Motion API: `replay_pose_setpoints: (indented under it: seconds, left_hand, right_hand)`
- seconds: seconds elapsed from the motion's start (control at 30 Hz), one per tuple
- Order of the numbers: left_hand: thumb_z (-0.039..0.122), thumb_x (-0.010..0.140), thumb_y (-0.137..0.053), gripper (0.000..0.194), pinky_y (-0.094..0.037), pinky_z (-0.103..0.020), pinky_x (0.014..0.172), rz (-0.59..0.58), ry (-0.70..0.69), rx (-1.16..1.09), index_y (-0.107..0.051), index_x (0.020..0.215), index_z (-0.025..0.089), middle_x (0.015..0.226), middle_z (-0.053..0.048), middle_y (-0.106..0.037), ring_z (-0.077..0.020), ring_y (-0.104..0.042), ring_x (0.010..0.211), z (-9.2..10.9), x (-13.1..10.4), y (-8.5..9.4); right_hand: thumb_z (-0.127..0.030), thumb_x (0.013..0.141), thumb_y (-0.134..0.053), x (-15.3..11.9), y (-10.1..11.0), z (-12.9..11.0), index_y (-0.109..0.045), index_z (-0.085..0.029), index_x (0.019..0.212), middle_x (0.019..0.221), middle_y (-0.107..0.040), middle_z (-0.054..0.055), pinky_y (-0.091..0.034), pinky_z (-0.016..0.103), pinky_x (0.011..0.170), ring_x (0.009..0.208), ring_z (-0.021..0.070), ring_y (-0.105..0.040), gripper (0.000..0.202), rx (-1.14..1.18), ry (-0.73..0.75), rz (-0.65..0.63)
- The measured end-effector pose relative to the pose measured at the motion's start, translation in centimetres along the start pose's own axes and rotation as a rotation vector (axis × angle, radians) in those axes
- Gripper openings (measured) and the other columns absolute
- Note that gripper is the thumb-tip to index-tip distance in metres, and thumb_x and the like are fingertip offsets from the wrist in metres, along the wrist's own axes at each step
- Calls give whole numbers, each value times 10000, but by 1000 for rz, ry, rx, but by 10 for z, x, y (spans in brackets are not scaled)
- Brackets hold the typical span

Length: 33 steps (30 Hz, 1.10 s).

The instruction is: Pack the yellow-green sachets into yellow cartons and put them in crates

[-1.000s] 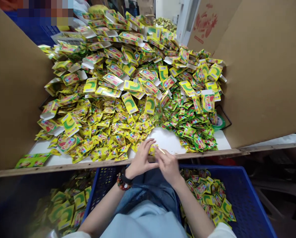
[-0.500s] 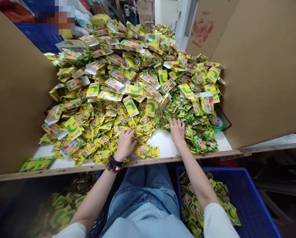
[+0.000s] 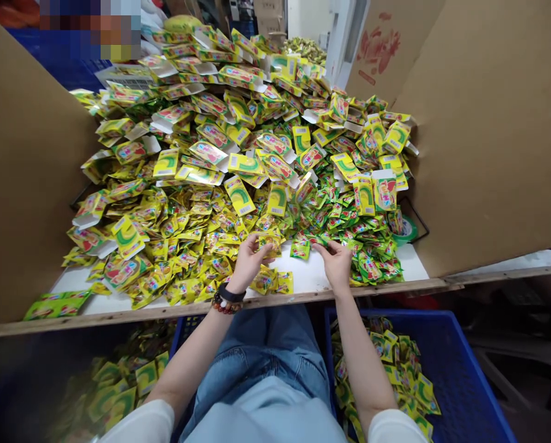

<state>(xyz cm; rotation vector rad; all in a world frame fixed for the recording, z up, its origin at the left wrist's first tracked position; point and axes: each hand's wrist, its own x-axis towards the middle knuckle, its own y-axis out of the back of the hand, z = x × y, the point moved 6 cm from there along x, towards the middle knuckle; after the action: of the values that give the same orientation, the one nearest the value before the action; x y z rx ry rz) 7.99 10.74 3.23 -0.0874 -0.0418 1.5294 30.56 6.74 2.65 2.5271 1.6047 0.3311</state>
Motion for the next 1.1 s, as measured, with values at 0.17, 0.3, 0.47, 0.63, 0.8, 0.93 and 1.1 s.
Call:
replay_pose_setpoints:
  seconds: [0.17, 0.3, 0.47, 0.63, 0.8, 0.93, 1.1]
  left_hand:
    - [495, 767, -670, 362, -620, -322, 613, -125, 66, -111, -563, 910, 180, 880, -11, -556, -150, -602, 775, 2, -16, -26]
    - [506, 768, -681, 376, -621, -334, 655, -179, 97, -97, -602, 929, 176, 928, -38, -632, -178, -643, 810, 3, -28, -26]
    - [432, 689, -781, 358, -615, -326, 679, -229, 118, -90, -635, 869, 160, 878, -24, -661, -167, -658, 758, 1, -29, -19]
    - [442, 698, -762, 321, -574, -290, 590, -112, 85, -100, -625, 794, 168, 774, 0, -635, -139, -607, 658, -6, -36, -13]
    - [478, 768, -685, 331, -521, -271, 603, -229, -35, 67, -682, 873, 164, 794, -37, -682, -161, -618, 692, 6, -32, -12]
    - [549, 837, -582, 393, -505, -317, 703, 68, -231, 507, -676, 905, 174, 886, -88, -709, -218, -647, 797, 49, 28, 28]
    - [557, 797, -640, 648, -467, -427, 845, 522, -28, 978, -473, 1191, 71, 1079, -274, -654, -366, -636, 1022, 74, 115, 69]
  right_hand:
    - [-462, 615, -816, -26, -55, -13, -717, -207, 829, 822, -765, 34, -574, 376, 761, 769, 202, -707, 347, 633, -252, -267]
    - [-468, 657, -791, -33, -63, -16, -699, -197, 875, 813, -762, 25, -589, 341, 707, 748, 188, -700, 360, 527, -209, -233]
    - [-497, 710, -746, -37, -68, -20, -695, -202, 898, 862, -756, 29, -581, 342, 781, 795, 196, -701, 354, 396, -95, -345]
    - [-515, 746, -714, -44, -63, -15, -665, -228, 1034, 751, -724, -6, -603, 346, 694, 733, 204, -698, 409, 322, -169, -218]
    - [-467, 659, -801, -49, -68, -17, -719, -201, 985, 852, -756, 29, -624, 386, 721, 824, 228, -713, 428, 483, -268, -402]
    - [-437, 576, -859, -46, -53, -8, -746, -180, 828, 777, -758, 26, -640, 420, 649, 684, 222, -716, 377, 580, -340, -237]
    - [-413, 604, -848, -51, -45, -4, -741, -187, 879, 762, -743, 13, -643, 399, 627, 670, 204, -714, 372, 608, -313, -163]
